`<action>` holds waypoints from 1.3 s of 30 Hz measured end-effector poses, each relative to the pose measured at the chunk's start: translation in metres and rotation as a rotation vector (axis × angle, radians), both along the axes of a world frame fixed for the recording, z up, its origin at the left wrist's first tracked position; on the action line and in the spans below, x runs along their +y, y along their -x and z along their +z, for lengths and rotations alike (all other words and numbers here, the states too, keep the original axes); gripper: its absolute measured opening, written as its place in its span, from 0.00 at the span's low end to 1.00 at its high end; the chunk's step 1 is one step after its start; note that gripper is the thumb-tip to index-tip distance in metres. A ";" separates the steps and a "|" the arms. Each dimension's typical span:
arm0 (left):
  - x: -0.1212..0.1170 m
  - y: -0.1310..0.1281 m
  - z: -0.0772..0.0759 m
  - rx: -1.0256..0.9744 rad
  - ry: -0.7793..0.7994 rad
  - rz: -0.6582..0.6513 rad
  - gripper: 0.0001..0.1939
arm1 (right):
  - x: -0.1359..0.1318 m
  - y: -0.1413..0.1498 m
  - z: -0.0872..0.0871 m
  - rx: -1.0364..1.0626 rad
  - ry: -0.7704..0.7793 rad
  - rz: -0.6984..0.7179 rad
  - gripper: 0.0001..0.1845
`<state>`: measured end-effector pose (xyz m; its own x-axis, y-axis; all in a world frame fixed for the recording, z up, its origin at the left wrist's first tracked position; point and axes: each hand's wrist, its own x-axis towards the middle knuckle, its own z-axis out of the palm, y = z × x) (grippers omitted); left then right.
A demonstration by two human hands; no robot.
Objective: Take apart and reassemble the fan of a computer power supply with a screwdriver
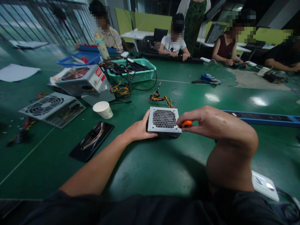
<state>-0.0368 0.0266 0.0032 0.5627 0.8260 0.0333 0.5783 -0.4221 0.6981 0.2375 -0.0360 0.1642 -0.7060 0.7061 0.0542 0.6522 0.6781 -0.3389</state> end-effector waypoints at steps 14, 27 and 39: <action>0.001 0.002 -0.002 0.010 -0.040 -0.034 0.67 | -0.003 0.002 -0.003 -0.047 0.082 0.030 0.17; 0.001 0.003 -0.003 0.012 -0.075 -0.058 0.66 | 0.018 0.001 -0.010 -0.012 0.049 -0.205 0.13; 0.005 0.005 -0.010 0.042 -0.129 -0.067 0.66 | 0.016 0.001 -0.009 0.003 0.087 -0.161 0.09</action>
